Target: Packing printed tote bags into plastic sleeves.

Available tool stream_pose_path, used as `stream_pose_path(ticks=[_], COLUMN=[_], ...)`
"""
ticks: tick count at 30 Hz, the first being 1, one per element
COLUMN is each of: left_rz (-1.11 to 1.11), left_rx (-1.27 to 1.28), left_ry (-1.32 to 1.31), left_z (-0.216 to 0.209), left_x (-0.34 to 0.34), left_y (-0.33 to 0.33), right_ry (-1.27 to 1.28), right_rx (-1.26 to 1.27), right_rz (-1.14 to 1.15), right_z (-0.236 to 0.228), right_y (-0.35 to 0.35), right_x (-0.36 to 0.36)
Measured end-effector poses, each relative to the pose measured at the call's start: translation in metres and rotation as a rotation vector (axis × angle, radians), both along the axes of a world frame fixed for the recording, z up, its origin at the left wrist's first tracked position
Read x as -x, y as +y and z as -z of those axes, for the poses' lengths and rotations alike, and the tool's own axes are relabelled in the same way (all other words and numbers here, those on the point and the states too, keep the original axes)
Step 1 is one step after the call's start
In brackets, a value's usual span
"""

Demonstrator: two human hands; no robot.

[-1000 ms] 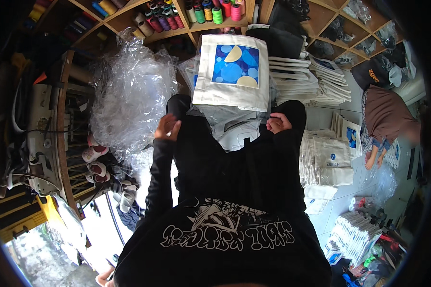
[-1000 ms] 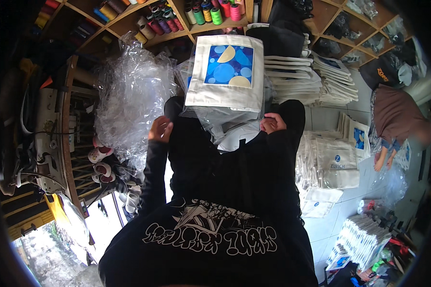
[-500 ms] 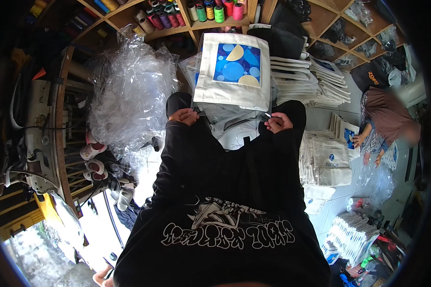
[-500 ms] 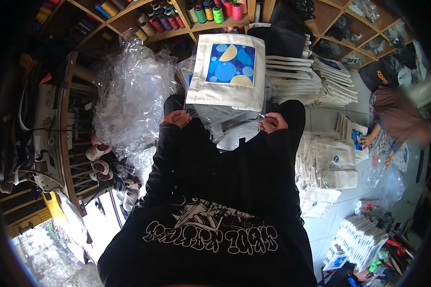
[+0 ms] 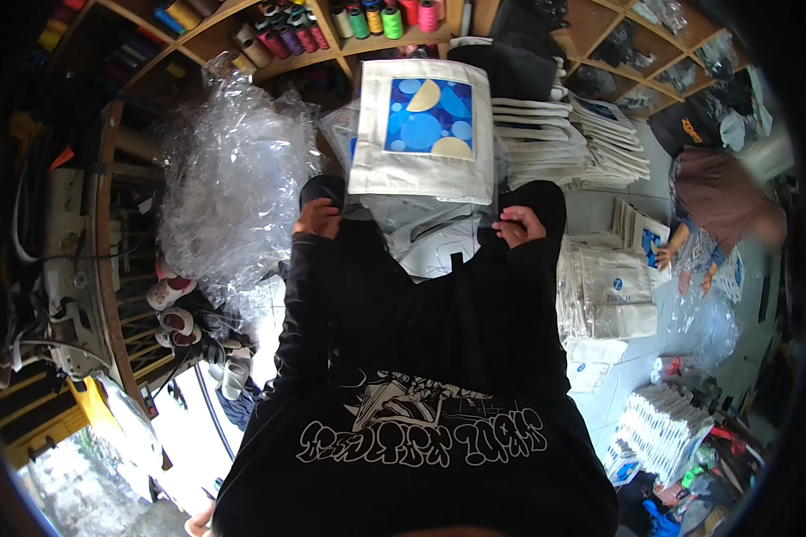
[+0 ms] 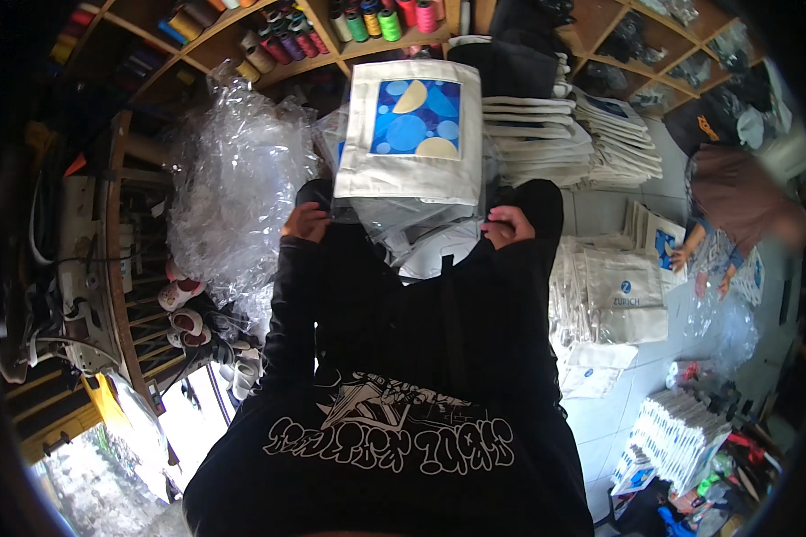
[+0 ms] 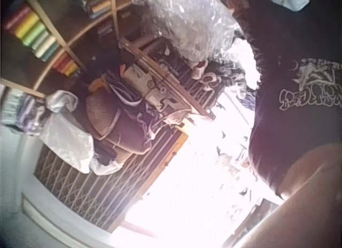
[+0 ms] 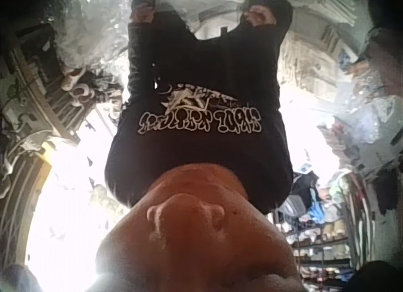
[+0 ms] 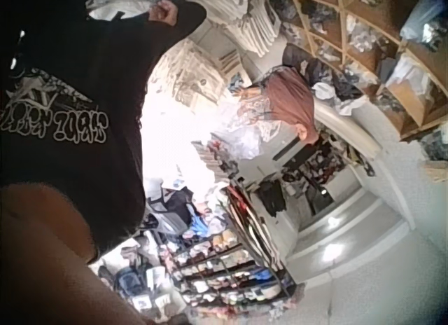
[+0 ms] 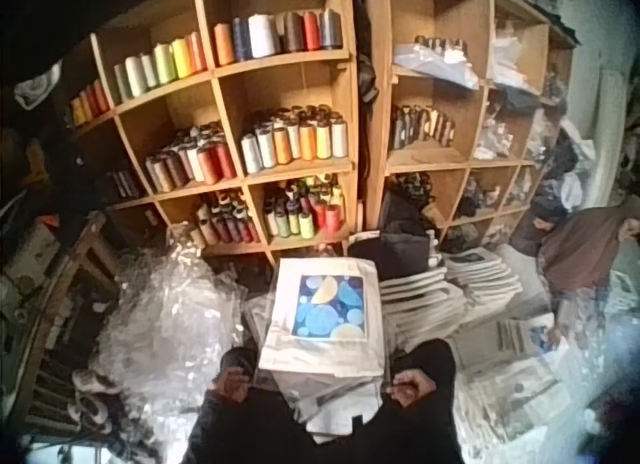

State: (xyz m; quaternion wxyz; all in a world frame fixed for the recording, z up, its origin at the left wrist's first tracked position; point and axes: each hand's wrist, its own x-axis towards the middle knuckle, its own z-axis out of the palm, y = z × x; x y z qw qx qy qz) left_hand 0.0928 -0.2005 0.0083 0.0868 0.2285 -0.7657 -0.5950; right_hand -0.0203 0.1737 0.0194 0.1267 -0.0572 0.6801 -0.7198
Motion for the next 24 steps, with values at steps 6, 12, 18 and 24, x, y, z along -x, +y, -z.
stream_pose_path(ticks=[6,12,18,24], left_rz=[0.146,0.222,0.185,0.194], left_rx=[0.589,0.726,0.775,0.757], left_ry=[0.322,0.521,0.598,0.576], left_z=[-0.024,-0.023,-0.017,-0.015], left_x=[0.017,0.032,0.035,0.032], left_y=[0.003,0.011,0.008,0.006], right_ry=[0.338,0.507,0.566,0.656], right_rx=[-0.359,-0.45,-0.476,-0.548], right_rz=[-0.083,-0.166,-0.181,-0.14], right_z=[-0.029,-0.027,-0.021,-0.018], right_y=[-0.009,-0.012,-0.012,-0.012], right_x=[0.007,0.022,0.026,0.028])
